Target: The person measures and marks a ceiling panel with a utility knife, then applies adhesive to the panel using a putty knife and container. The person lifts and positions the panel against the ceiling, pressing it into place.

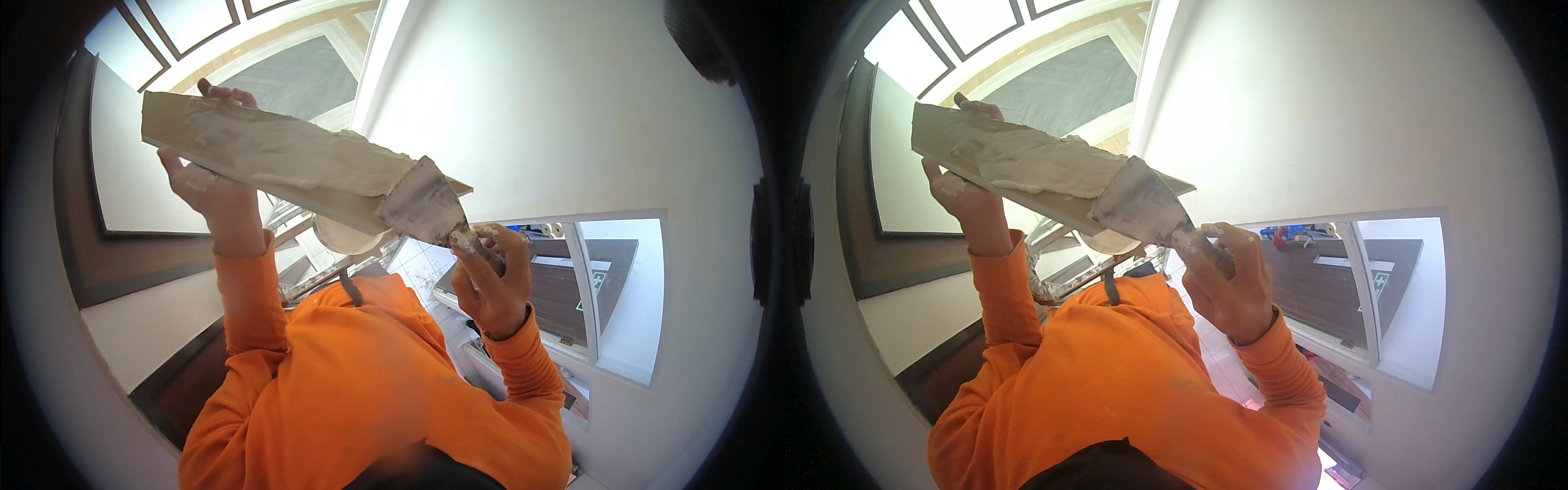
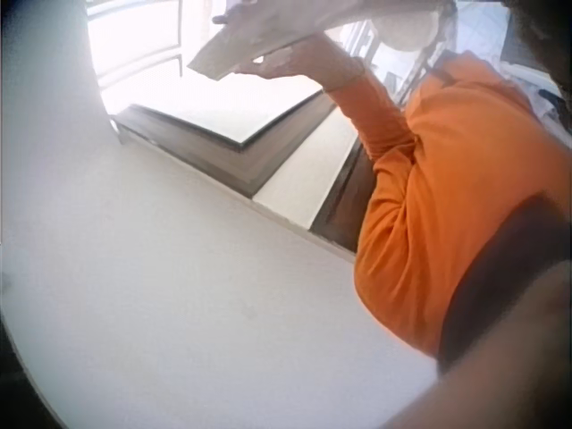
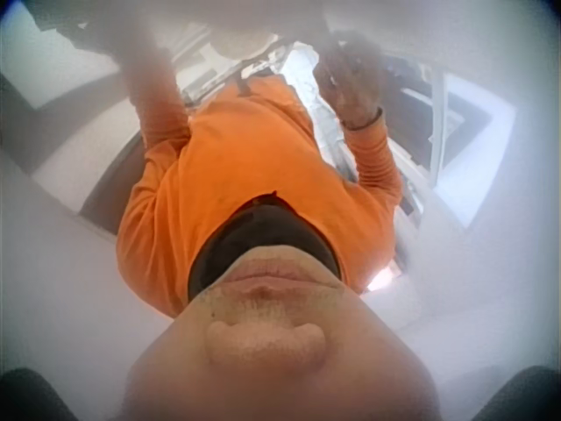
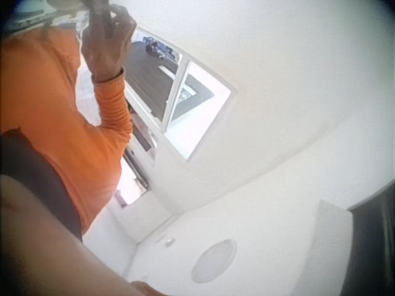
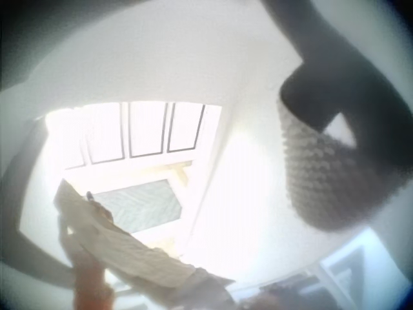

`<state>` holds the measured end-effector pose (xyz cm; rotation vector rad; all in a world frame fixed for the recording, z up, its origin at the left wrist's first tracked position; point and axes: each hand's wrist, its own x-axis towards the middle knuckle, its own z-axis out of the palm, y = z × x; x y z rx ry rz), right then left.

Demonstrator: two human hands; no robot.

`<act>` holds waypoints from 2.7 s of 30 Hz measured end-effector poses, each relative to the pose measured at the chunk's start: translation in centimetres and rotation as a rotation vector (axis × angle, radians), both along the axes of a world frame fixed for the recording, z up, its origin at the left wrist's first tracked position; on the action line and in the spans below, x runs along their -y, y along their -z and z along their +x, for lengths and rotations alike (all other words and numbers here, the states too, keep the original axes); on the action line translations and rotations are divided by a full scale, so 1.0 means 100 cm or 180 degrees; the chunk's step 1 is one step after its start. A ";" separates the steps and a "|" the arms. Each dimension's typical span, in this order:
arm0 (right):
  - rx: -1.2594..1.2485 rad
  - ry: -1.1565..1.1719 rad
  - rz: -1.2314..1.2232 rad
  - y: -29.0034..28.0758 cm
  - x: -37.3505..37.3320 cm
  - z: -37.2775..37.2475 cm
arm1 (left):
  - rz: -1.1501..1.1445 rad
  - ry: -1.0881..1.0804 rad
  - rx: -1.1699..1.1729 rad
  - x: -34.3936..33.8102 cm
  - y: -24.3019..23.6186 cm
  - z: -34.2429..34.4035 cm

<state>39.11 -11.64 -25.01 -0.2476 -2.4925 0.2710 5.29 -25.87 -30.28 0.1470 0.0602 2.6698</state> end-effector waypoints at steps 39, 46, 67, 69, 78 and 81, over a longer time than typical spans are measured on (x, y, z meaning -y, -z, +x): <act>0.0337 -0.1820 -0.2875 -0.026 0.006 -0.069 | 0.1044 0.3019 -0.0348 -0.008 -0.012 -0.059; 0.0581 -0.1449 -0.1905 -0.041 0.003 -0.054 | 0.0721 0.3225 -0.0394 -0.019 -0.019 -0.053; 0.0332 -0.1686 -0.3212 0.001 -0.022 -0.053 | 0.0340 0.2093 -0.0947 -0.015 0.007 -0.048; -0.0203 -0.1577 -0.2368 0.014 -0.013 -0.084 | 0.0196 0.2191 -0.1216 -0.019 0.011 -0.045; -0.0112 -0.1552 -0.1650 0.042 -0.026 -0.141 | -0.0701 0.1703 -0.0919 -0.014 -0.015 -0.028; 0.0209 -0.1440 -0.1323 0.037 -0.040 -0.123 | -0.0632 0.1421 -0.0964 0.001 -0.014 -0.041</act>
